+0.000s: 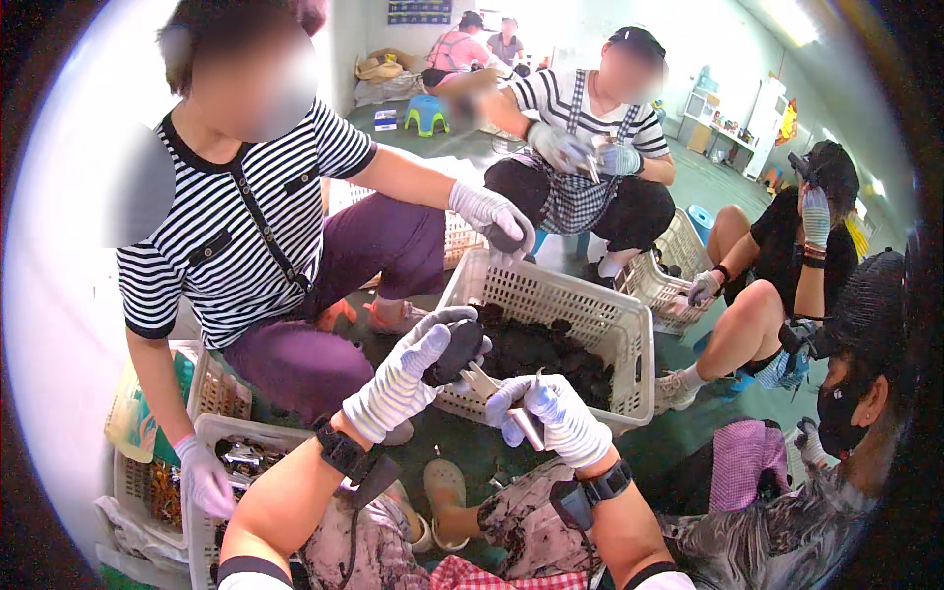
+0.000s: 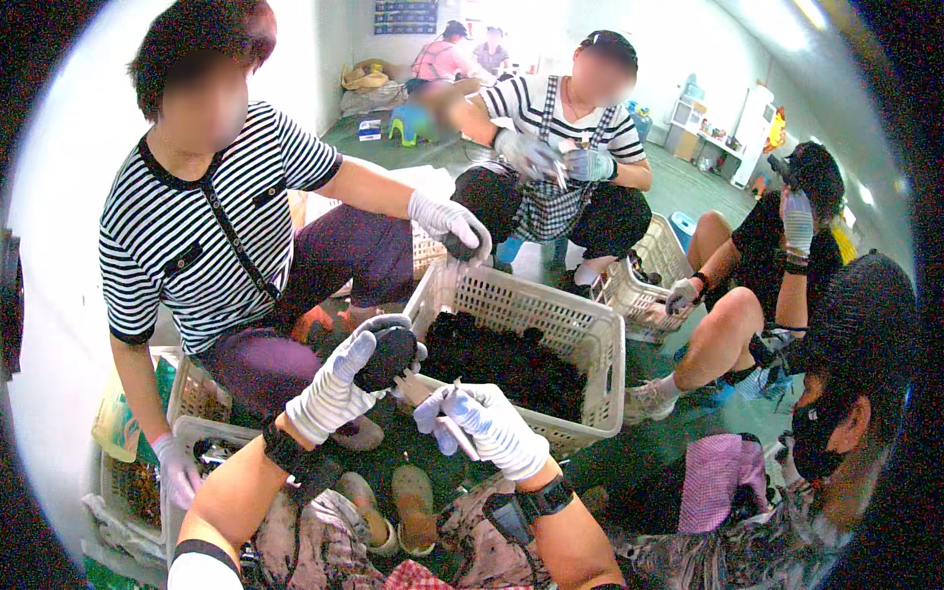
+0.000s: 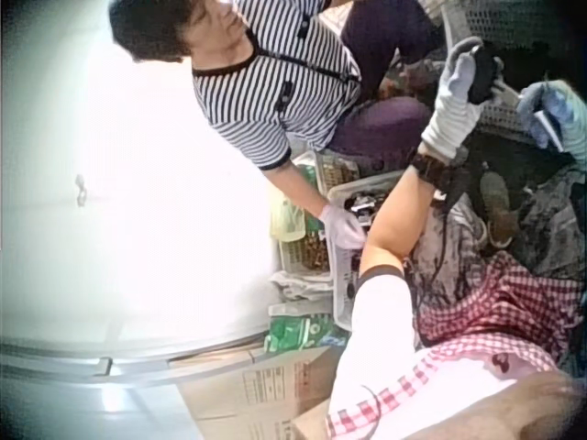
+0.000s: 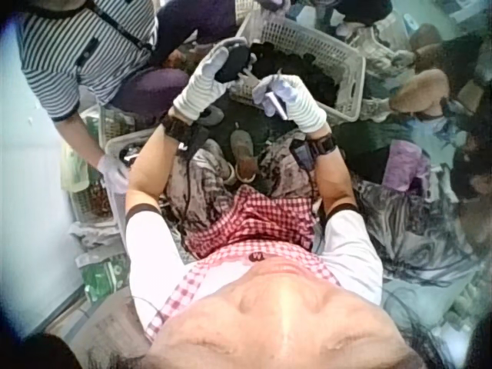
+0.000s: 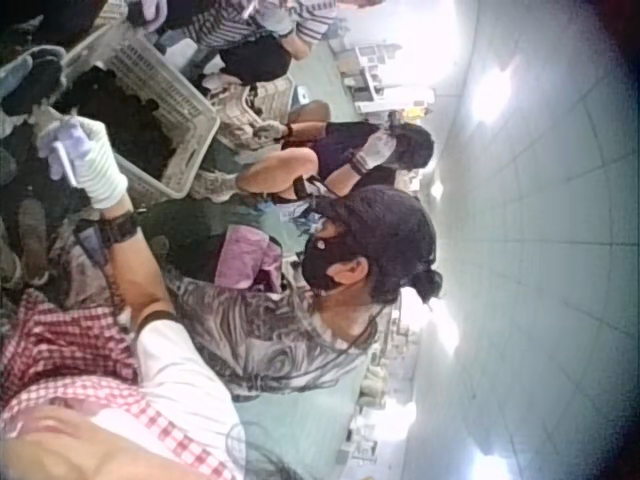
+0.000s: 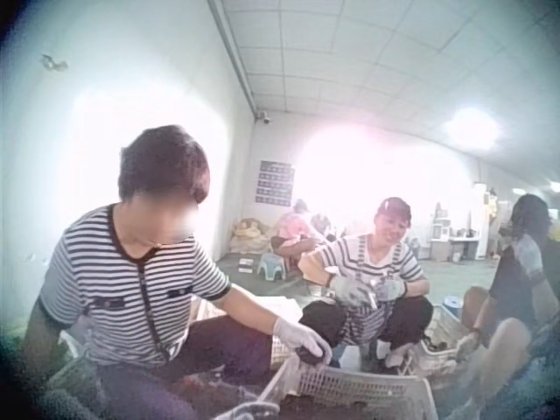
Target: Workers sit together on the floor assembling small black circular components with metal clips and sorting them into baskets.
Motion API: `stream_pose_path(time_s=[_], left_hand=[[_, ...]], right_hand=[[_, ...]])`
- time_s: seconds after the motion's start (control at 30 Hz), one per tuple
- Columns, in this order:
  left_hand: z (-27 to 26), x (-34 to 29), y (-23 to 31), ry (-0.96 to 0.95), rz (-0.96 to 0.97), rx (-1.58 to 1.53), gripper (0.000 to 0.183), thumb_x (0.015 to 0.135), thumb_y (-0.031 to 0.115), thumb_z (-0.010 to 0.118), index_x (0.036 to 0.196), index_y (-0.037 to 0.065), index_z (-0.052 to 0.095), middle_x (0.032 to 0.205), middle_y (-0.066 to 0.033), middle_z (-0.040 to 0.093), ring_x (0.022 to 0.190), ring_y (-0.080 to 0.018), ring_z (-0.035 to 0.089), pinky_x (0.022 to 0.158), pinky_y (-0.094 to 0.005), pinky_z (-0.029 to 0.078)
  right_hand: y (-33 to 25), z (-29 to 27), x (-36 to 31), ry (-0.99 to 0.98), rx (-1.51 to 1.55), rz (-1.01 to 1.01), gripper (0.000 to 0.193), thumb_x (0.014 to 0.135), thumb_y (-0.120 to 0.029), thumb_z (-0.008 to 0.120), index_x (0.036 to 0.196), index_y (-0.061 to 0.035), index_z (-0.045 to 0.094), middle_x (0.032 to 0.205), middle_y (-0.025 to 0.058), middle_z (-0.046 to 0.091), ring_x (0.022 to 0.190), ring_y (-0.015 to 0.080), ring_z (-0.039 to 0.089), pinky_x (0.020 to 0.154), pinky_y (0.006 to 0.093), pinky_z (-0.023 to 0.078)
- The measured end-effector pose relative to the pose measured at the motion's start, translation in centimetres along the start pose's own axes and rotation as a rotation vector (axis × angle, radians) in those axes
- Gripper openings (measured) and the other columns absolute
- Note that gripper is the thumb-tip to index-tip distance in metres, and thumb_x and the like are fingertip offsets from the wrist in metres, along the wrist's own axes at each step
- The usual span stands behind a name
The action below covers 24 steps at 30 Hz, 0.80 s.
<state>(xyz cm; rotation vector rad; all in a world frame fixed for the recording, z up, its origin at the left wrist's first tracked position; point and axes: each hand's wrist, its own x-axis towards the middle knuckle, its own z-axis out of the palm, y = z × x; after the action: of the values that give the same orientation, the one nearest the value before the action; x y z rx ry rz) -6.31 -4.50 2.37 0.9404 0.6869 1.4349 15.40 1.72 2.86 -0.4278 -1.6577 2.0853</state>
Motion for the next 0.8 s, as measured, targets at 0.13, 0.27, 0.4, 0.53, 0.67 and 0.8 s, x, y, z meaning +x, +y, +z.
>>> stream_pose_path(time_s=[0.13,0.27,0.4,0.53,0.67,0.8], left_hand=[[0.1,0.0,-0.4,0.011,0.061,0.002,0.062,0.089,0.054,0.059,0.129,0.009,0.05,0.113,-0.0102,0.062,0.107,-0.019,0.06,0.092,-0.0319,0.049],[-0.1,-0.7,-0.5,0.047,0.107,0.065,0.06,0.089,0.054,0.058,0.127,0.009,0.051,0.112,-0.0099,0.063,0.106,-0.0189,0.06,0.093,-0.0323,0.048],[-0.4,-1.5,-0.6,0.067,0.135,0.048,0.054,0.09,0.049,0.06,0.126,0.009,0.052,0.111,-0.0082,0.063,0.105,-0.0187,0.061,0.093,-0.0323,0.048],[-0.2,-2.4,-0.5,0.087,0.152,0.093,0.051,0.092,0.047,0.058,0.127,0.01,0.051,0.113,-0.0054,0.061,0.105,-0.0166,0.06,0.092,-0.0312,0.047],[0.0,-3.7,0.3,0.022,0.187,0.268,0.048,0.095,0.045,0.055,0.128,0.011,0.049,0.112,-0.0037,0.06,0.103,-0.0129,0.057,0.092,-0.029,0.044],[0.5,-5.1,1.4,-0.071,0.193,0.373,0.044,0.098,0.035,0.053,0.133,0.011,0.045,0.115,-0.0024,0.056,0.103,-0.0112,0.053,0.093,-0.0293,0.043]], right_hand=[[0.1,0.4,-0.1,-0.011,0.021,0.021,0.068,0.081,-0.063,0.062,0.097,0.0023,0.069,0.085,0.0104,0.068,0.063,0.0127,0.063,0.056,0.0223,0.048],[0.3,1.5,-0.2,0.022,-0.023,0.072,0.068,0.082,-0.064,0.059,0.097,0.0021,0.069,0.083,0.0097,0.069,0.062,0.0127,0.063,0.057,0.0225,0.049],[0.7,2.6,0.1,0.045,-0.026,0.115,0.057,0.089,-0.057,0.057,0.094,-0.0013,0.07,0.082,0.0057,0.069,0.062,0.0081,0.059,0.057,0.0191,0.044],[0.6,3.6,0.5,0.111,-0.087,0.081,0.06,0.089,-0.058,0.057,0.088,0.0003,0.069,0.081,0.0063,0.067,0.076,0.0122,0.061,0.075,0.025,0.048],[0.0,4.8,0.5,0.055,-0.087,0.103,0.053,0.091,-0.051,0.059,0.09,0.0005,0.069,0.08,0.006,0.067,0.074,0.0118,0.061,0.073,0.0241,0.049],[-0.3,5.9,0.3,0.073,-0.101,0.174,0.053,0.091,-0.051,0.058,0.086,0.0005,0.069,0.078,0.0062,0.067,0.068,0.0119,0.062,0.065,0.0233,0.05]])
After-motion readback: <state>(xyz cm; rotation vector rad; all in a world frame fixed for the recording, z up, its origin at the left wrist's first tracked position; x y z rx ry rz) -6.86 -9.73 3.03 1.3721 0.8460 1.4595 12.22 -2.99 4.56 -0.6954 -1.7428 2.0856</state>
